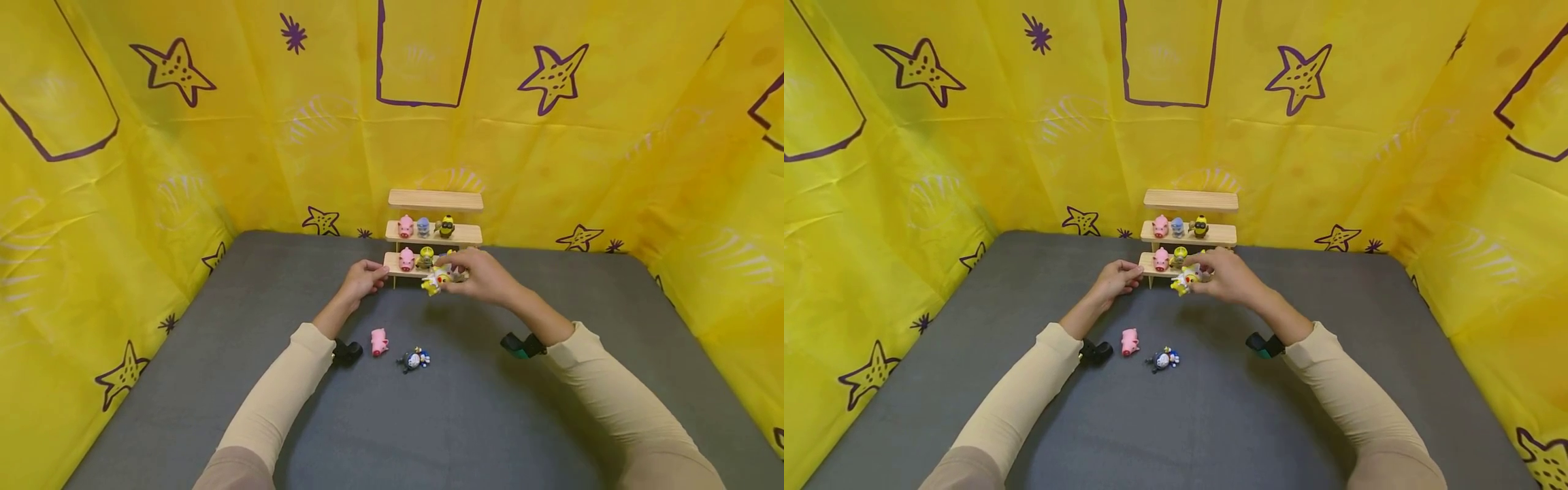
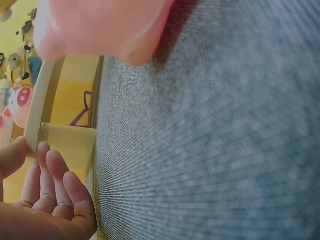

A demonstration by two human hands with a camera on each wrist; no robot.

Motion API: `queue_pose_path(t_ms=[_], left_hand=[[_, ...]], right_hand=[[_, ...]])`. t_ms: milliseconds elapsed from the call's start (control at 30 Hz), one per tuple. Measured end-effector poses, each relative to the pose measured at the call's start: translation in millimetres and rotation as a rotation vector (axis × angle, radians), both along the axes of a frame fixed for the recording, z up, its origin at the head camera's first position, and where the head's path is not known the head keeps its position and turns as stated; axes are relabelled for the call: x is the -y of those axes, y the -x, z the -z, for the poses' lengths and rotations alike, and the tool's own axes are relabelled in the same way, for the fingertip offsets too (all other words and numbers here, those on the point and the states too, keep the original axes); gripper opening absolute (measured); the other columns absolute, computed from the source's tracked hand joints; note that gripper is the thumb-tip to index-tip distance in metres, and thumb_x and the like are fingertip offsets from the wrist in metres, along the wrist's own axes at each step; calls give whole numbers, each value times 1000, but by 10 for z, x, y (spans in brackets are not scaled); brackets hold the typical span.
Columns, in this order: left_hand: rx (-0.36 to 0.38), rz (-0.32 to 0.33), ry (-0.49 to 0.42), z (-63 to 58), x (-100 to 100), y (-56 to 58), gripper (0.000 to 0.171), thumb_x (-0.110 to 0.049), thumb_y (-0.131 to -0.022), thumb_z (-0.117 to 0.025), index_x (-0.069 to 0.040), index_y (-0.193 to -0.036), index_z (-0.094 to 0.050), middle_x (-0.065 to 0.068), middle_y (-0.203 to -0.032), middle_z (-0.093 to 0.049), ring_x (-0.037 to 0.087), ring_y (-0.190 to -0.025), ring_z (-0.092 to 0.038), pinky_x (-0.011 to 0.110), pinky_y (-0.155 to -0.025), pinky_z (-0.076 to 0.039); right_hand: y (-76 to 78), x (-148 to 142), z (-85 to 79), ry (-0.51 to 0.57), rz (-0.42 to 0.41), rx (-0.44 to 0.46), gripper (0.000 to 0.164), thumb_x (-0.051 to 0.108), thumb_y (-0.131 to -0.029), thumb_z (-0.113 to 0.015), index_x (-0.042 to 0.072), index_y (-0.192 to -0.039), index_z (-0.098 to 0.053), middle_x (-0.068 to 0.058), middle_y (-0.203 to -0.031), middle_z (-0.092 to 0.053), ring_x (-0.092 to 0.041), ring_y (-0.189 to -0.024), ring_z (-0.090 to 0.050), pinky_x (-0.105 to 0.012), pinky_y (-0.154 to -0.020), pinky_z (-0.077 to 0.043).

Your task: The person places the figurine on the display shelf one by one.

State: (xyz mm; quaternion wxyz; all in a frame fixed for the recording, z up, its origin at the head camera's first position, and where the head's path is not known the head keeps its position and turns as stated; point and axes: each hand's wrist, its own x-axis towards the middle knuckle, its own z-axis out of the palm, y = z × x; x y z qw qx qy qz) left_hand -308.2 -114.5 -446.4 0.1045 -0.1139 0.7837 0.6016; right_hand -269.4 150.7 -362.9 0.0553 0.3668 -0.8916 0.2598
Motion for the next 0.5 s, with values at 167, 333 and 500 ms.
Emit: queue_pose_path(t_ms=[167,333,500], left_hand=[[3,9,-1,-15,-1,4,31,-28,-95,-63,-6,-117,-59,10,-107,-66,15,-80,-59,25,-70,-48],[7,17,13,-25,9,11,31,-29,-95,-64,-7,-117,-59,9,-107,-66,16,-84,-59,25,-71,-48],[8,18,17,-23,8,17,31,-29,-95,-64,-7,-116,-59,9,-107,-66,17,-86,-59,25,-71,-47]], right_hand=[[158,-191,-292,-86,45,-18,38,14,-84,-74,5,-120,-67,-14,-96,-67,-26,-85,-56,-39,-74,-43],[382,-365,-455,-144,109,-92,39,12,-84,-71,1,-121,-65,-21,-101,-66,-33,-89,-52,-45,-78,-40],[582,-464,-514,-247,160,-193,40,16,-83,-73,1,-119,-66,-22,-96,-66,-36,-89,-53,-49,-81,-41]])
